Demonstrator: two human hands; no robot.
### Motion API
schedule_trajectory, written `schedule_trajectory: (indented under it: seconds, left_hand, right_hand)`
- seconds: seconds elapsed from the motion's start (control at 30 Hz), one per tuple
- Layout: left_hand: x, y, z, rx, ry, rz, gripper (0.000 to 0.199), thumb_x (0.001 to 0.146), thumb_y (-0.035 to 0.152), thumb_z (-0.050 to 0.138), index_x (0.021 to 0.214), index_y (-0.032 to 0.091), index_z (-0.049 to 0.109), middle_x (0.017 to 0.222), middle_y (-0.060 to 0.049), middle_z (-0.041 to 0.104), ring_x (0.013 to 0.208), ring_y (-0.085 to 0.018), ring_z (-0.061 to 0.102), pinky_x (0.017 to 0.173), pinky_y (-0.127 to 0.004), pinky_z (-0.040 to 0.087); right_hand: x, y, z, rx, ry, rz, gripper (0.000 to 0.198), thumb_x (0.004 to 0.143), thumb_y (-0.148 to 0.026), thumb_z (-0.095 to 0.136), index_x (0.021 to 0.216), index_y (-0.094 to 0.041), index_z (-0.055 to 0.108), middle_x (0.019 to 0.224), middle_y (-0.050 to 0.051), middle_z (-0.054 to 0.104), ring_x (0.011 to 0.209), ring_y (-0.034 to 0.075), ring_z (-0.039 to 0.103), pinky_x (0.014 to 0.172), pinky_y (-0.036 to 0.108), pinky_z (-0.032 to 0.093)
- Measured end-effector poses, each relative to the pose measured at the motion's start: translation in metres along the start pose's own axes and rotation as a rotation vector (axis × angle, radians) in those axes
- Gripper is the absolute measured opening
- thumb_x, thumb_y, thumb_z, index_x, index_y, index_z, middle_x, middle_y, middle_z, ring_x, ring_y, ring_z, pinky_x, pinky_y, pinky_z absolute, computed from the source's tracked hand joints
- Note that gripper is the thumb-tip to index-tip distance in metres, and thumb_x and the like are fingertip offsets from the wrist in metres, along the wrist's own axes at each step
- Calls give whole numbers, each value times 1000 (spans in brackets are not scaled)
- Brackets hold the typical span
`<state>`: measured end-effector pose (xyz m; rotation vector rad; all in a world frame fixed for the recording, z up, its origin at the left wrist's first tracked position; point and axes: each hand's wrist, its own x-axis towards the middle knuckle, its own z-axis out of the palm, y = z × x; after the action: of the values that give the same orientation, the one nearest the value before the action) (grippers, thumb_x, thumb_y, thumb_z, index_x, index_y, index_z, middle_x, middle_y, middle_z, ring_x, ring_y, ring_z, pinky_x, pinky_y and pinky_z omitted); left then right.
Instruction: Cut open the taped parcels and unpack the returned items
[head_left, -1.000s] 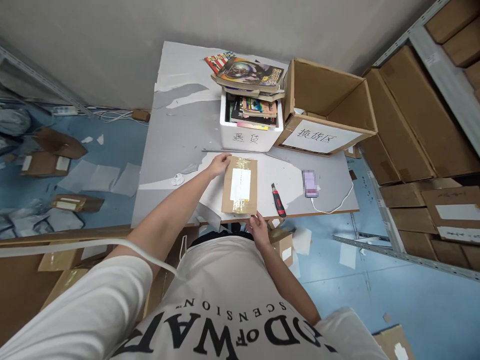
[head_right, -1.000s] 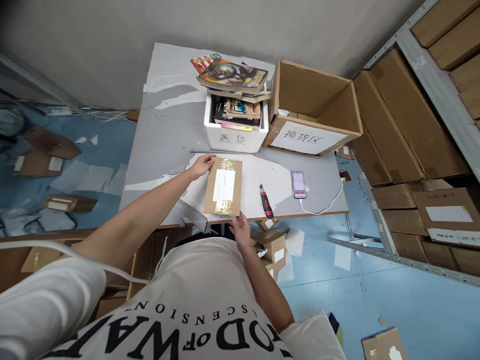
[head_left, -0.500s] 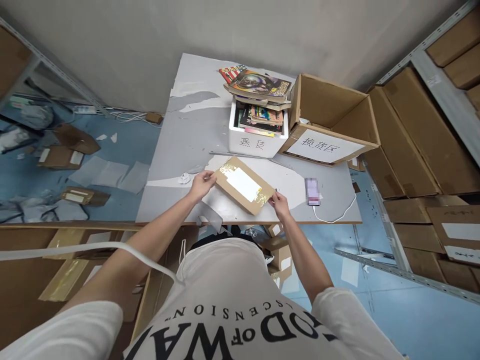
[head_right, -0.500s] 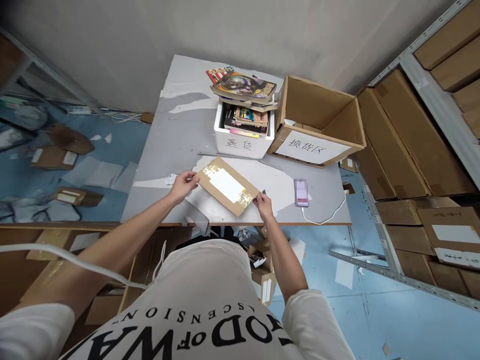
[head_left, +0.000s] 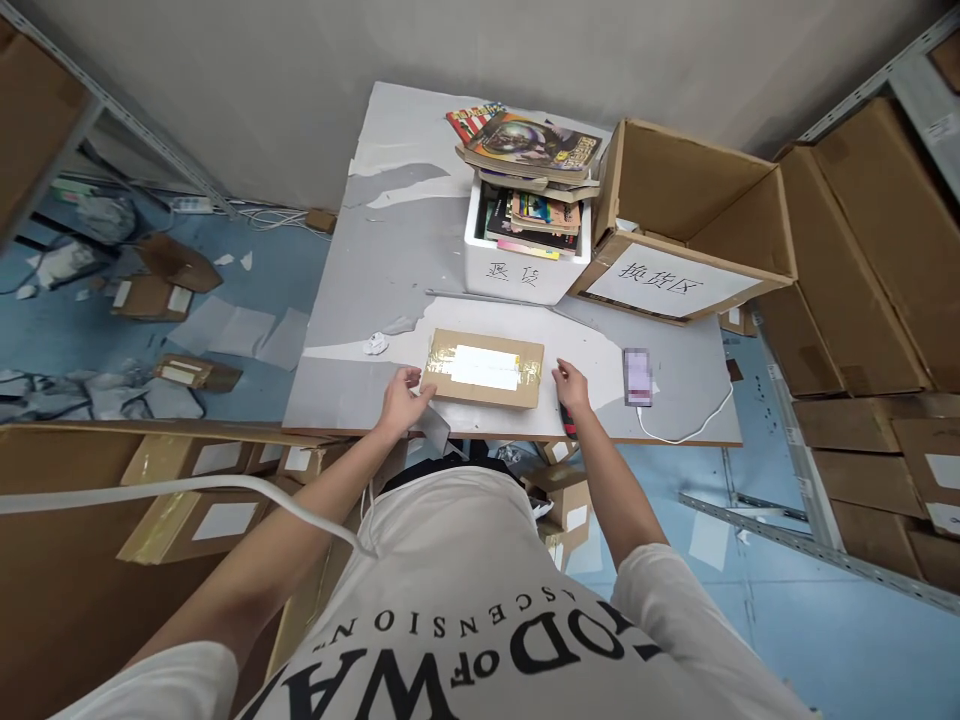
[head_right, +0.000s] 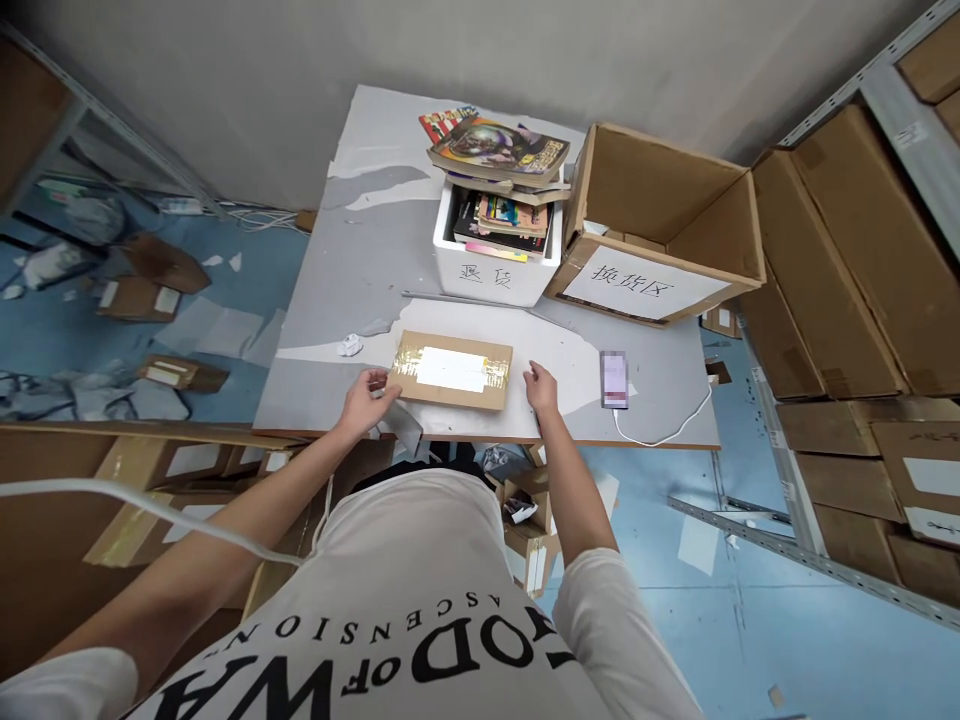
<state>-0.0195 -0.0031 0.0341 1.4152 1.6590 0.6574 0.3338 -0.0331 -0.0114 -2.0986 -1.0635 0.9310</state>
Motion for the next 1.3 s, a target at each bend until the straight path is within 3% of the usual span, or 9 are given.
schedule_trajectory:
  seconds: [0.1,0.17,0.27,0.4,0.53,0.67,0.9,1.3]
  left_hand:
    - [2,10,-4,176,25,217,63,70,30,62,129,15,45,134,-18,46,128,-34,43,106,-47,36]
    - [6,19,-4,284,-25,365,71,68,24,59,136,15,40,146,-18,34,140,-36,24,113,-50,24]
    - [17,36,2,411,-191,544,74,69,21,54,141,17,37,154,-15,24,145,-36,6,115,-55,12]
    - [30,53,20,520,-345,711,77,73,39,59,142,14,37,155,-18,20,145,-38,6,114,-57,-1]
    - [29,55,33,658,-320,736,105,61,68,66,144,13,34,154,-22,20,143,-41,12,113,-56,-6]
    - [24,52,35,773,-295,755,118,56,80,61,146,10,31,154,-23,21,143,-40,14,113,-56,-3]
    - [22,56,34,876,-263,767,116,59,83,54,145,9,32,154,-23,22,143,-39,16,113,-56,3]
    - [23,51,39,821,-237,750,112,59,79,58,143,8,36,153,-23,23,143,-39,15,113,-57,4]
  right_hand:
    - [-27,31,-9,-450,44,137,64,75,-36,66,133,-14,49,127,20,54,122,33,46,100,47,37]
    - [-42,45,-9,-584,4,230,72,75,-34,66,140,-16,39,129,21,51,123,36,45,96,49,40]
    - [-53,51,-6,-617,-40,244,69,79,-24,56,143,-15,33,129,22,49,119,35,48,95,48,41]
    - [-60,40,-12,-352,-70,120,69,79,-19,47,146,-13,31,124,18,54,111,30,54,97,44,42]
    - [-82,19,-23,192,-144,38,66,85,-31,39,149,-26,22,101,5,61,71,16,61,71,34,54]
    - [-102,1,-23,443,-270,7,72,87,-47,47,150,-31,17,92,1,58,50,8,54,47,24,49]
    - [-106,-11,-27,516,-292,29,75,85,-50,53,150,-31,21,86,1,57,48,7,53,42,23,48]
    - [-85,-12,-67,260,-497,-11,76,84,-49,56,150,-28,23,72,-4,53,43,7,49,39,22,45]
